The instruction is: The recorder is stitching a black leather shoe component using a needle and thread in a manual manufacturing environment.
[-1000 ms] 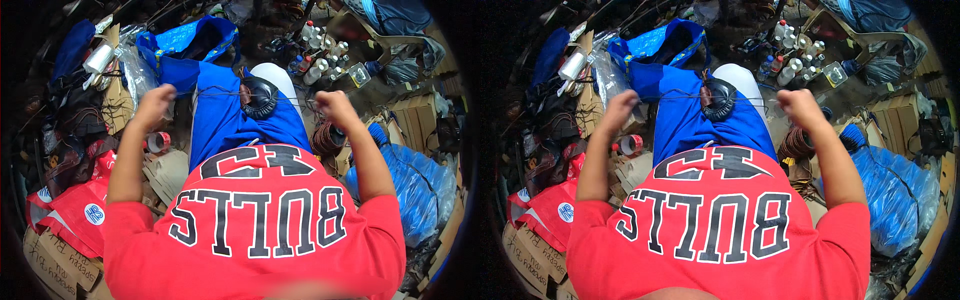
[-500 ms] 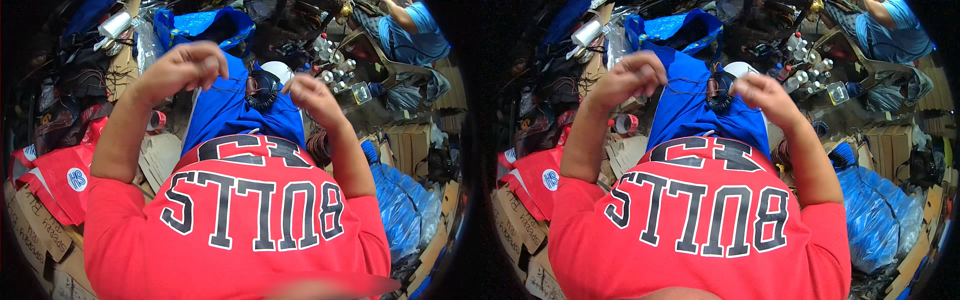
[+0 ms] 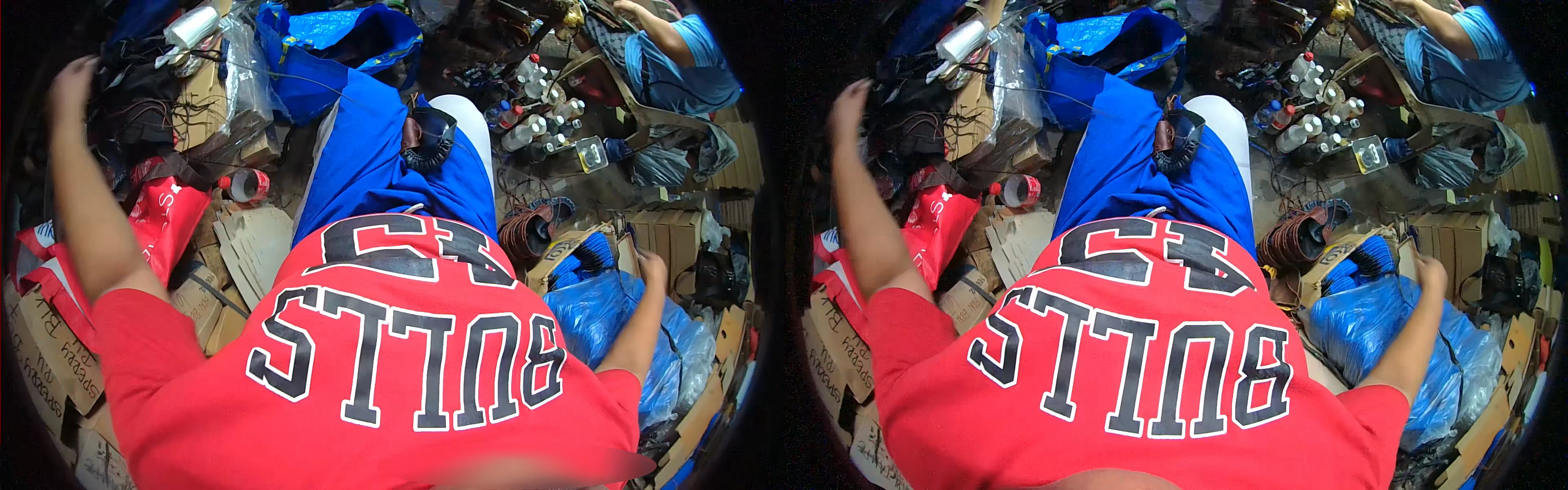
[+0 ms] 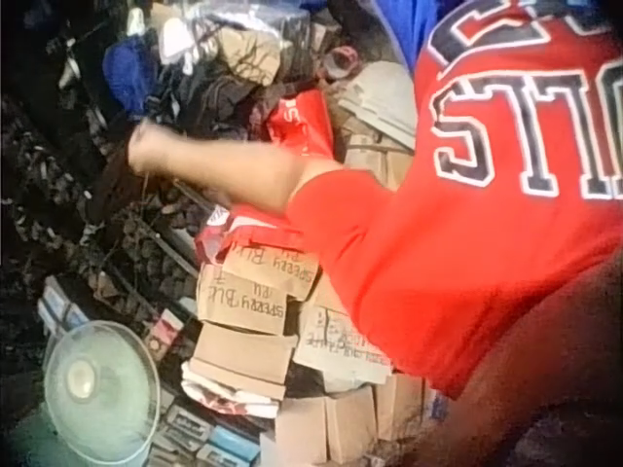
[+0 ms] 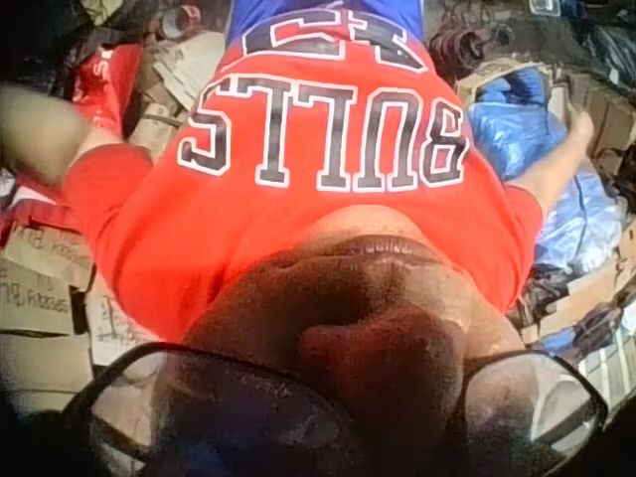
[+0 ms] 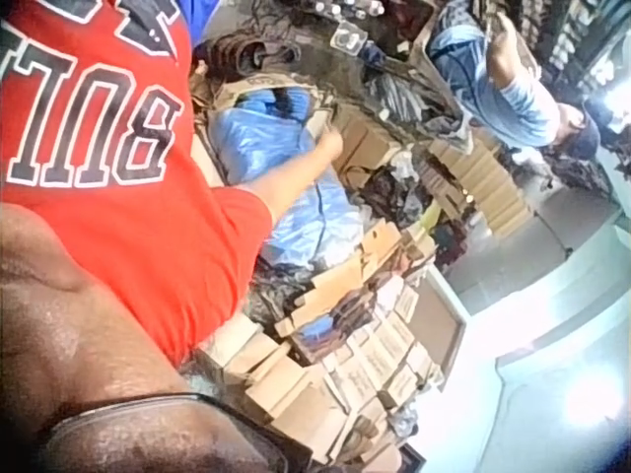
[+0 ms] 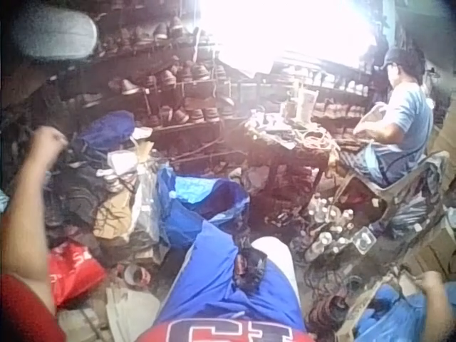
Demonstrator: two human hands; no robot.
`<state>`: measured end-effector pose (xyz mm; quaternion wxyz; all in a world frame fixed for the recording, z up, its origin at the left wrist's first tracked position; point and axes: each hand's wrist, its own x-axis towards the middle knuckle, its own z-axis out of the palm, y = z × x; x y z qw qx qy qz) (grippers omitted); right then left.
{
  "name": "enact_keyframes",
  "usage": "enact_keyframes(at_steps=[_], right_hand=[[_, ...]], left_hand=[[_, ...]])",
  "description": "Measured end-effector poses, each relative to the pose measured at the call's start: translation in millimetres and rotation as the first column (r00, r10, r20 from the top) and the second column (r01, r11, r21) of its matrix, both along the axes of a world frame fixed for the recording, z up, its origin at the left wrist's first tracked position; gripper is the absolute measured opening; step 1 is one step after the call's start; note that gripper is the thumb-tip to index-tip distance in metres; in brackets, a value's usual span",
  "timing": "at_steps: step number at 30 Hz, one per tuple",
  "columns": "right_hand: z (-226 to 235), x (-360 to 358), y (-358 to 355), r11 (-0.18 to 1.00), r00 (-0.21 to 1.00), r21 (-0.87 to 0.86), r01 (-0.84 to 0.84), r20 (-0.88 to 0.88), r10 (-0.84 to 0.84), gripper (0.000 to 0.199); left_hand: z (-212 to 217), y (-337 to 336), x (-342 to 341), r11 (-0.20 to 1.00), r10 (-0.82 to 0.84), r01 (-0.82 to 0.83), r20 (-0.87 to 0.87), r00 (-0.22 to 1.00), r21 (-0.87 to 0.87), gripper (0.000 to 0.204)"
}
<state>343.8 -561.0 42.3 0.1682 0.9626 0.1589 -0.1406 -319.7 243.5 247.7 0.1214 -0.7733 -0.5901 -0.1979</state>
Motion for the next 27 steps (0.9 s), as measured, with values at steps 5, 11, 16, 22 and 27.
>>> enact_keyframes(at_steps=[5,11,16,22,27], right_hand=[[-17,-168,228,0.648,0.720,0.742,0.171,-0.543,0.432,0.050],[-17,-249,326,0.408,0.546,0.853,0.326,-0.522,0.656,0.023],[-33,-231,322,0.444,0.553,0.807,0.390,-0.591,0.587,0.025],[-25,-210,306,0.377,0.529,0.782,0.497,-0.617,0.582,0.030],[-7,-213,331,0.319,0.676,0.936,0.150,-0.333,0.658,0.024]], left_hand=[[-175,-192,182,0.441,-0.662,0.818,0.481,0.575,-0.370,0.048],[-215,-286,234,0.109,-0.641,0.821,0.591,0.489,-0.561,0.023],[-221,-262,222,0.253,-0.663,0.839,0.545,0.513,-0.482,0.030],[-216,-240,224,0.207,-0.308,0.931,0.883,0.353,-0.300,0.019],[-212,-255,264,0.030,-0.693,0.964,0.689,0.211,-0.265,0.032]])
